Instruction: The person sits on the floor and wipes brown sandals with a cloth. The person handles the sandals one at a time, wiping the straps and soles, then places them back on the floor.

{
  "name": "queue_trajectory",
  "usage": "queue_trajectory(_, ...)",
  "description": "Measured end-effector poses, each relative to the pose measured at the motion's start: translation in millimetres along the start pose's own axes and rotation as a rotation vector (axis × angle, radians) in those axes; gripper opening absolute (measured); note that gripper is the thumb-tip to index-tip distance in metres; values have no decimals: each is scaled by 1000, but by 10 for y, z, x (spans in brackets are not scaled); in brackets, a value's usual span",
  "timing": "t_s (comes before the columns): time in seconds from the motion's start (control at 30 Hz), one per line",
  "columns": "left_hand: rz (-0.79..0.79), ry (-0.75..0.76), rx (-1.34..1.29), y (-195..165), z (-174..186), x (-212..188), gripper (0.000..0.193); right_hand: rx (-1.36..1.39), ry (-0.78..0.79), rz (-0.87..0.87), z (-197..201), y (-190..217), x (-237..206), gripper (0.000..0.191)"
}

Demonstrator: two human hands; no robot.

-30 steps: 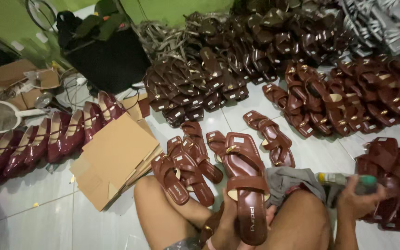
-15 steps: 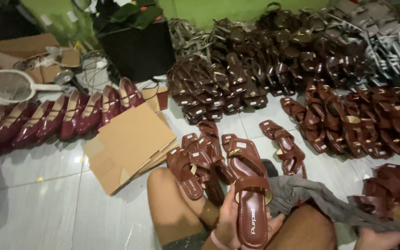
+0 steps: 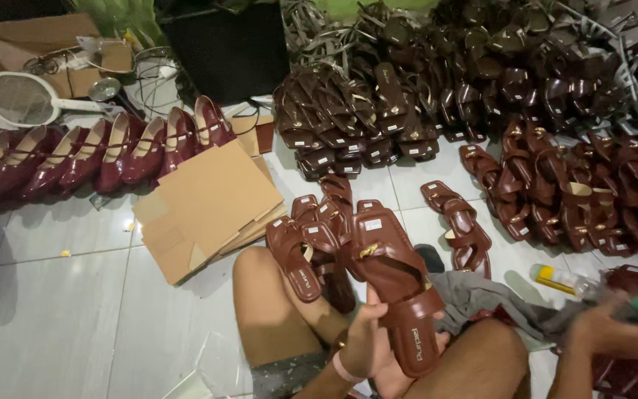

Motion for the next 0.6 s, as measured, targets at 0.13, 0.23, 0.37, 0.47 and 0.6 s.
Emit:
queue_trajectory(0.13,-10,44,-60,-23,-96,38,63,-166,332,22,-392,110,-156,59)
queue_trajectory(0.23,40,-53,-63,115,172,92,68,-246,370,298,-394,256,-344,45)
queue_trajectory(0.37,80,-147,42,389,714,78,87,-185,348,392,-9,168,-648,35)
queue_trajectory(0.47,42,-310,149,556,1229,-49,85,54,475,336,349,206,-1159,36)
queue_trajectory(0.6,27,-448,80,747,1684,-223,86,204,925,299,532,655,-2419,38)
Point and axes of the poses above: each hand's wrist, its own x-axis towards the middle knuckle, its own z-axis out of the back of the hand, y = z × x, the point moved 8 cm from there along x, towards the middle knuckle, and after that the axes turned 10 degrees about x, right-handed, at the moved point
